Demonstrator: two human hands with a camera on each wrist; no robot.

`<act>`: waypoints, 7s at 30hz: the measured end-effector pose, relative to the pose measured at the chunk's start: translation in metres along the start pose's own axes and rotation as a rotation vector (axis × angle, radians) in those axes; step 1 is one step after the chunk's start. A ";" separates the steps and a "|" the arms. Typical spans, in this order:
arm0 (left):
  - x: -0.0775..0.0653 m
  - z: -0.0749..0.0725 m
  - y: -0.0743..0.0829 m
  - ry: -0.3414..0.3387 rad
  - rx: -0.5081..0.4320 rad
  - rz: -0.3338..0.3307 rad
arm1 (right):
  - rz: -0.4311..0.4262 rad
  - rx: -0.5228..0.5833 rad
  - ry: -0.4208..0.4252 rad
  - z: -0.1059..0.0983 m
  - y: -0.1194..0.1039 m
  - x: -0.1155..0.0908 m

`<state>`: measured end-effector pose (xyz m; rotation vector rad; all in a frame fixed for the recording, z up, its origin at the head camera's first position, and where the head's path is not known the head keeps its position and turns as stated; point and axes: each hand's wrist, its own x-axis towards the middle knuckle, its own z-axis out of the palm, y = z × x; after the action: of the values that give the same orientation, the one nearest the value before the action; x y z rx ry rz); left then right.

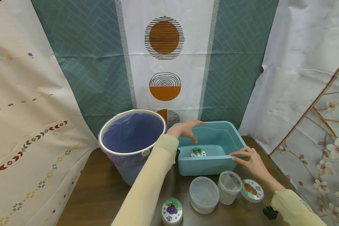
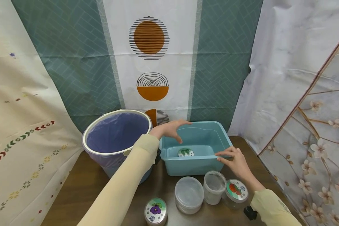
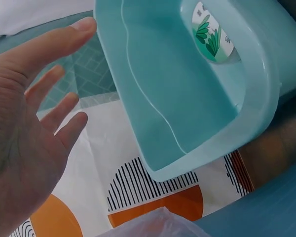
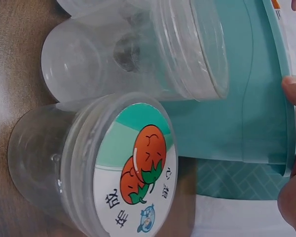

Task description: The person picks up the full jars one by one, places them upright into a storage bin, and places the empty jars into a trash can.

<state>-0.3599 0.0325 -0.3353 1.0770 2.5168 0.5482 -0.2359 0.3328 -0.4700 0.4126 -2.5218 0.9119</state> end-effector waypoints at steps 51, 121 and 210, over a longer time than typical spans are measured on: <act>-0.107 0.054 0.004 0.067 0.017 0.423 | -0.006 0.016 0.013 0.000 -0.006 -0.002; -0.156 0.155 -0.060 0.022 0.019 0.274 | 0.011 -0.017 0.018 0.004 0.001 -0.002; 0.033 0.012 -0.005 0.112 0.039 0.069 | 0.029 0.004 0.003 0.003 0.000 -0.001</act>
<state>-0.3789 0.0565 -0.3533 1.1825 2.6044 0.5962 -0.2358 0.3309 -0.4732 0.3759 -2.5297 0.9279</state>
